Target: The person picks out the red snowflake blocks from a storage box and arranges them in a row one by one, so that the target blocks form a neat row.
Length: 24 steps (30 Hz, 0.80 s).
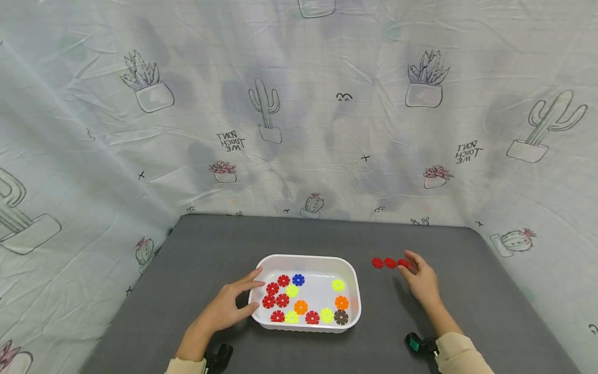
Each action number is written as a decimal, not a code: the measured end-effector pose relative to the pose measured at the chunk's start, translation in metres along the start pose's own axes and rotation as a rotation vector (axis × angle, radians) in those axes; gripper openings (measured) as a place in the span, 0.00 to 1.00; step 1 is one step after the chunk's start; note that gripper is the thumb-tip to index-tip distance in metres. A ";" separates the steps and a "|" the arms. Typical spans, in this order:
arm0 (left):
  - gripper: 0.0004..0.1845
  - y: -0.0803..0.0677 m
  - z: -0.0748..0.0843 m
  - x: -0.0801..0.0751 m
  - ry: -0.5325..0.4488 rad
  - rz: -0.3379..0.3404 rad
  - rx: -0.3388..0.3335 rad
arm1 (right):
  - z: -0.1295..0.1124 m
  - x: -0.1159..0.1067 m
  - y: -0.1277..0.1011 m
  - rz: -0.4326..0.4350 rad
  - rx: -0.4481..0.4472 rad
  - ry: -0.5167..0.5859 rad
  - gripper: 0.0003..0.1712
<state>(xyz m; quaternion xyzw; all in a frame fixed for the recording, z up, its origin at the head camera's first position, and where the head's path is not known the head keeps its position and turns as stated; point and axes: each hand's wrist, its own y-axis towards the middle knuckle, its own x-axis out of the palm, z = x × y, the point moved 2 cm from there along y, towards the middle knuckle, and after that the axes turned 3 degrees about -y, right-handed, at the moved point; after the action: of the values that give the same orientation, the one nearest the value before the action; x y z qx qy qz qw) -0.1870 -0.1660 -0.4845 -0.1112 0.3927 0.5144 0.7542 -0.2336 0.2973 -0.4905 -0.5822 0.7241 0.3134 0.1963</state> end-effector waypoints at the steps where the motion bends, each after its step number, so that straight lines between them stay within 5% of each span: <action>1: 0.22 0.000 0.000 0.000 -0.001 -0.002 -0.001 | -0.004 0.003 -0.002 -0.007 -0.024 0.019 0.30; 16: 0.22 0.001 0.002 0.000 -0.006 -0.005 -0.004 | -0.117 0.028 -0.030 -0.070 -0.244 0.287 0.27; 24: 0.22 0.000 0.003 0.001 -0.004 0.012 -0.010 | -0.145 0.047 -0.038 -0.239 -0.325 0.384 0.28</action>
<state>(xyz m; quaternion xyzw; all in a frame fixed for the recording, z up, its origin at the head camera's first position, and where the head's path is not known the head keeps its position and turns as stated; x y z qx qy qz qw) -0.1852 -0.1638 -0.4830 -0.1114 0.3895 0.5212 0.7512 -0.1964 0.1598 -0.4247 -0.7361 0.6145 0.2840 -0.0049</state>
